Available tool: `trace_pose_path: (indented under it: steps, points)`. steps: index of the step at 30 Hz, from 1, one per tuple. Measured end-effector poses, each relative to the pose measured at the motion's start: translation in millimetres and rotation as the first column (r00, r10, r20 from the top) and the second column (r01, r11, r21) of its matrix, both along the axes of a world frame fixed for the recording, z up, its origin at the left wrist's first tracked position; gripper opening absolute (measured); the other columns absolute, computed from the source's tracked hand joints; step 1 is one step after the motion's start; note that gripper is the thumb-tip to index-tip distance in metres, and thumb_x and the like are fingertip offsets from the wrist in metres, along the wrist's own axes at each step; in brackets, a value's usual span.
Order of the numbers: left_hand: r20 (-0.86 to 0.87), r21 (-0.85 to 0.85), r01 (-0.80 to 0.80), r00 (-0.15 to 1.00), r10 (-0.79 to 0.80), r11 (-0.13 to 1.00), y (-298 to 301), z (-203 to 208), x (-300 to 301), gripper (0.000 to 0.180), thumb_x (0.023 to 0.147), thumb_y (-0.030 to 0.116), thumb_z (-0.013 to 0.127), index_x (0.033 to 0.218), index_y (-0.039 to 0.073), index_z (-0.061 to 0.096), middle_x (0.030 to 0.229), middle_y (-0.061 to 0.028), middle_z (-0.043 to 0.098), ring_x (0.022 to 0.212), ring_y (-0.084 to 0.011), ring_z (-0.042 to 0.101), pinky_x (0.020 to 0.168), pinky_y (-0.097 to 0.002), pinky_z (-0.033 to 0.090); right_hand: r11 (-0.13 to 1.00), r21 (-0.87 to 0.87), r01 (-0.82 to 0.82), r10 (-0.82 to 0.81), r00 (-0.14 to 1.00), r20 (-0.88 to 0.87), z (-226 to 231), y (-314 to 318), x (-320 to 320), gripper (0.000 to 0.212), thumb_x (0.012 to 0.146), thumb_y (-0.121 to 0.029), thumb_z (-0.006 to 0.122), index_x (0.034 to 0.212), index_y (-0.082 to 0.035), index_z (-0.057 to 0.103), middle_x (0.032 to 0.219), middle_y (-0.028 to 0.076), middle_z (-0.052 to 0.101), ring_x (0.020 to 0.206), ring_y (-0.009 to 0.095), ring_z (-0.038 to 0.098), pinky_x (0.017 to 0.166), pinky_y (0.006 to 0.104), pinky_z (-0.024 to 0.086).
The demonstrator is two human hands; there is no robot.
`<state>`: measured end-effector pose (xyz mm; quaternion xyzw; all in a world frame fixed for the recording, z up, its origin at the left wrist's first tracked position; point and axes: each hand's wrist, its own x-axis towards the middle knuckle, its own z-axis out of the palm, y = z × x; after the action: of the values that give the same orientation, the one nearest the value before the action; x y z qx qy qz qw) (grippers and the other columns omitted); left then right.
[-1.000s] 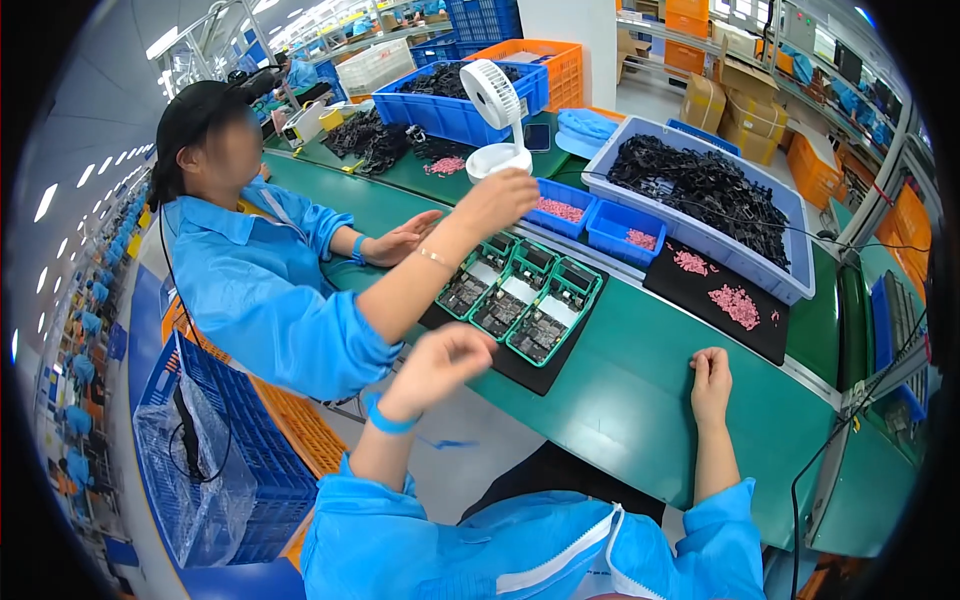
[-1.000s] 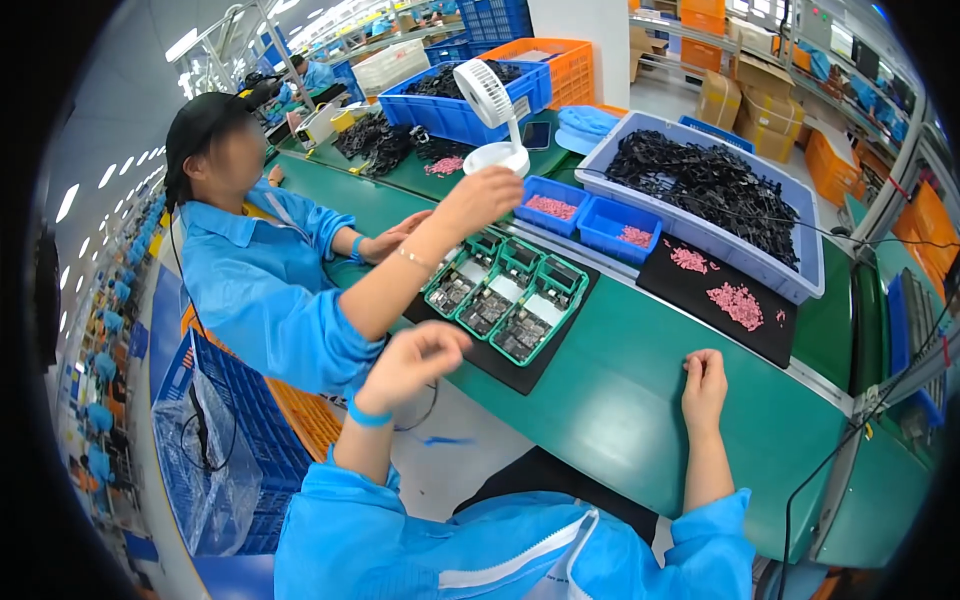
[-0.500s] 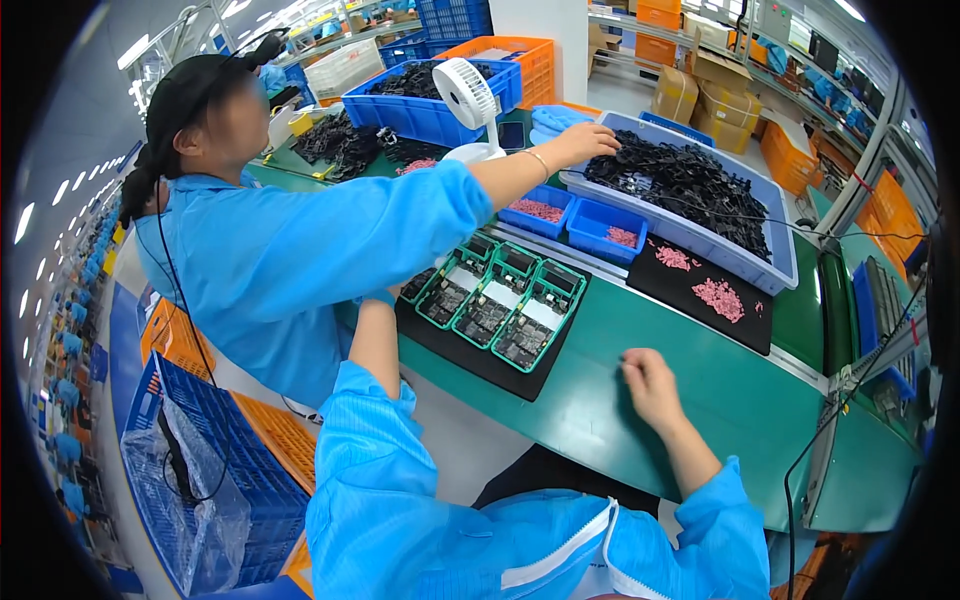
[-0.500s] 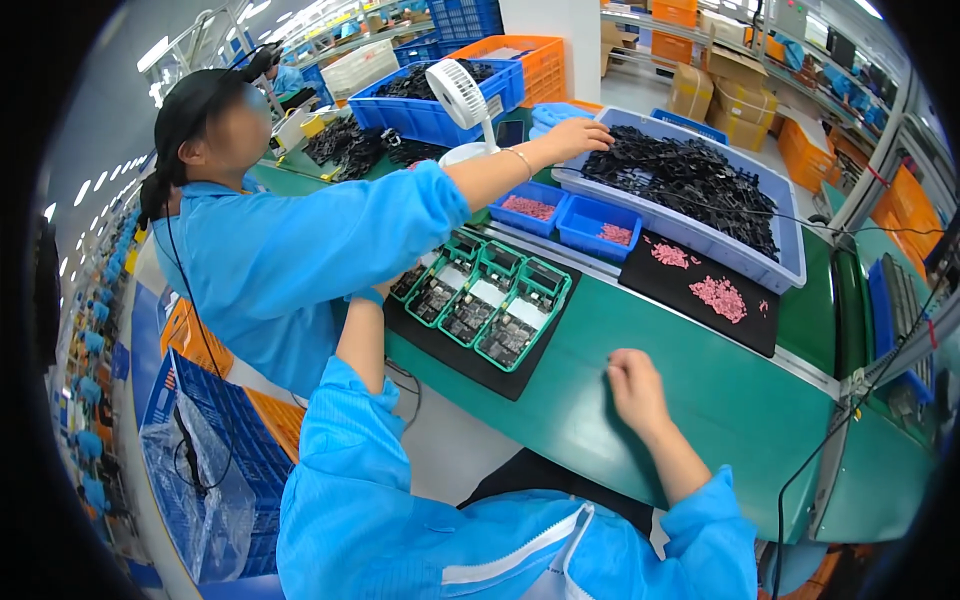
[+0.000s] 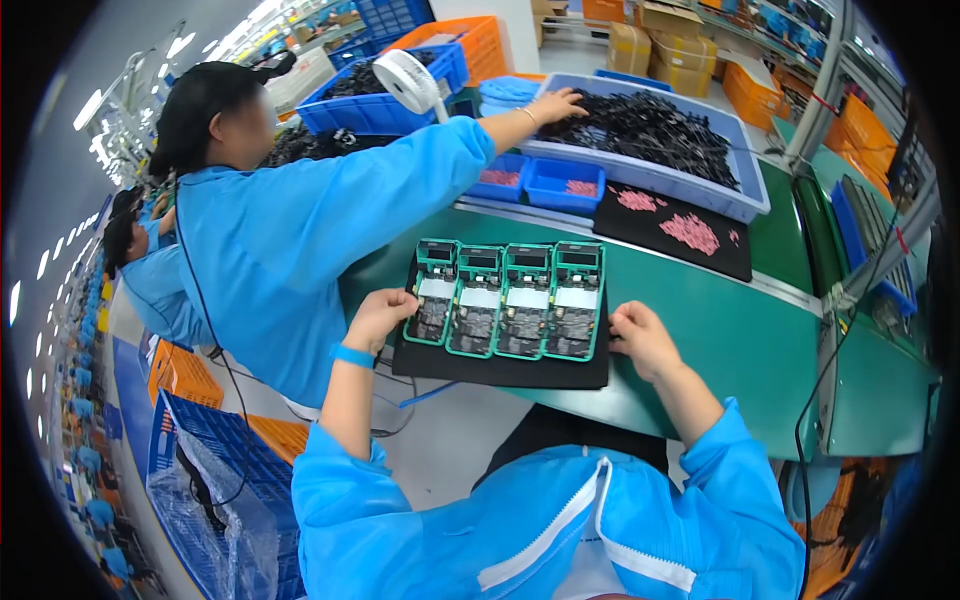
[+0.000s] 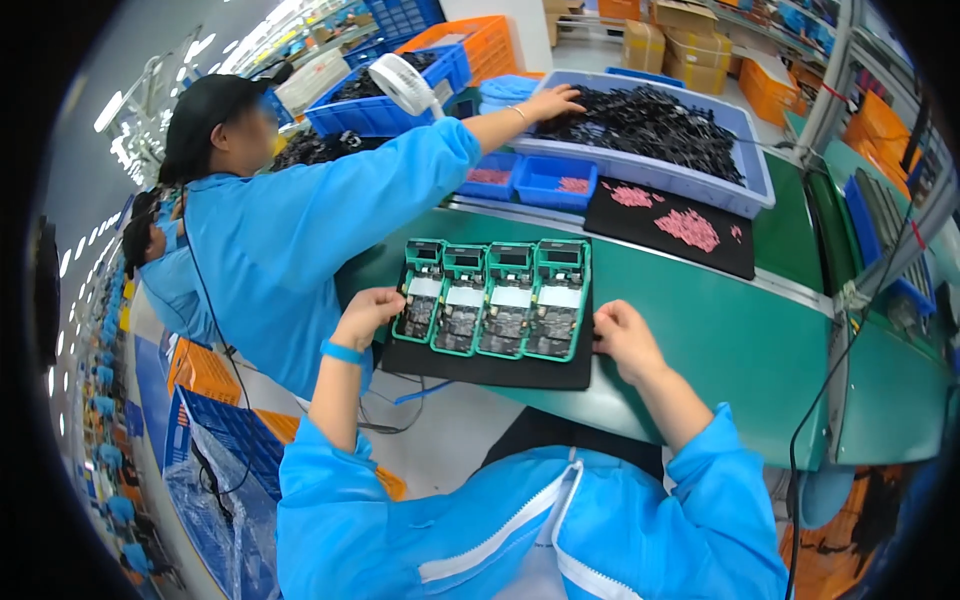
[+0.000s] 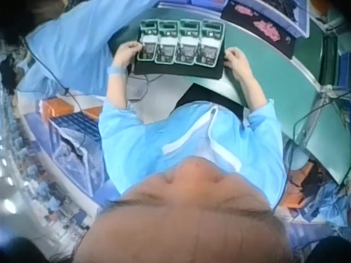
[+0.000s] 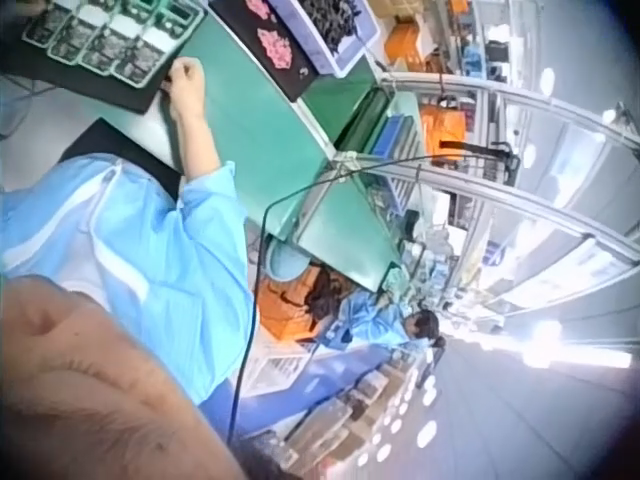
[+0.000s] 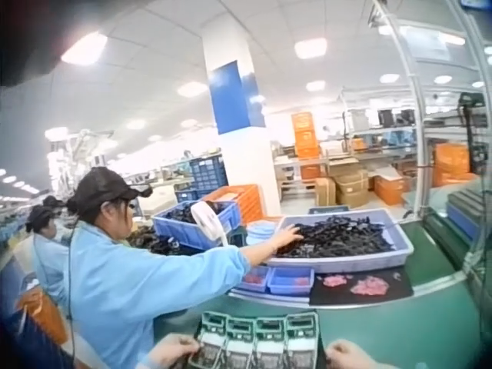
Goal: The person assembles electronic components and plastic parts onto circuit boards by hand, taking them from a tray and placing them onto PCBs on a conveyor belt.
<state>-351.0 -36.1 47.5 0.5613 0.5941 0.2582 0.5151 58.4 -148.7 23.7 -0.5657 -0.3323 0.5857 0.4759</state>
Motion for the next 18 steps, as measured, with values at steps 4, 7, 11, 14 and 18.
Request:
trace_pose_path:
  steps: [4,7,11,14,18]
  points:
    - [0.246,-0.134,0.039,0.969,-0.005,0.990,-71,3,37,0.010,0.088,0.011,0.063,0.088,0.001,0.064,0.084,-0.0025,0.064,0.080,-0.0125,0.062,0.072,-0.0278,0.051,0.994,0.085,0.067,-0.084,0.973,0.216,-18,-18,80,0.010,0.095,-0.015,0.052,0.092,-0.006,0.056,0.079,0.000,0.053,0.070,0.010,0.048,0.060,0.0233,0.039]
    - [0.506,-0.272,0.149,0.862,0.009,0.951,-117,-4,77,0.012,0.088,0.009,0.064,0.093,-0.001,0.062,0.091,-0.0056,0.063,0.084,-0.0173,0.065,0.078,-0.0362,0.058,0.969,0.242,0.044,-0.153,0.878,0.454,-17,-15,137,0.012,0.095,-0.015,0.051,0.092,-0.004,0.055,0.083,0.002,0.059,0.071,0.009,0.051,0.064,0.0243,0.044]
    - [0.582,-0.382,0.329,0.811,-0.052,0.864,-174,-8,139,0.009,0.088,0.008,0.065,0.091,-0.001,0.062,0.089,-0.0047,0.062,0.083,-0.0161,0.063,0.079,-0.0370,0.057,0.910,0.401,-0.101,-0.261,0.612,0.747,-11,-2,176,0.014,0.089,-0.013,0.056,0.087,0.000,0.056,0.082,0.012,0.064,0.080,0.023,0.063,0.070,0.0351,0.050]
    - [0.634,-0.426,0.342,0.774,0.007,0.837,-216,-27,174,0.009,0.088,0.006,0.064,0.093,-0.001,0.062,0.090,-0.0059,0.063,0.082,-0.0153,0.064,0.082,-0.0341,0.055,0.913,0.386,-0.133,-0.259,0.542,0.799,-3,4,181,0.011,0.086,-0.012,0.060,0.086,-0.001,0.058,0.084,0.015,0.063,0.080,0.030,0.062,0.070,0.0376,0.049]
    - [0.526,-0.340,0.454,0.818,-0.234,0.824,-244,-36,210,0.016,0.088,0.013,0.067,0.097,0.000,0.065,0.092,-0.0038,0.067,0.083,-0.0083,0.062,0.078,-0.0210,0.050,0.873,0.436,-0.217,-0.308,0.446,0.840,6,3,186,0.009,0.083,-0.010,0.061,0.084,-0.001,0.059,0.084,0.016,0.062,0.079,0.033,0.061,0.069,0.0394,0.049]
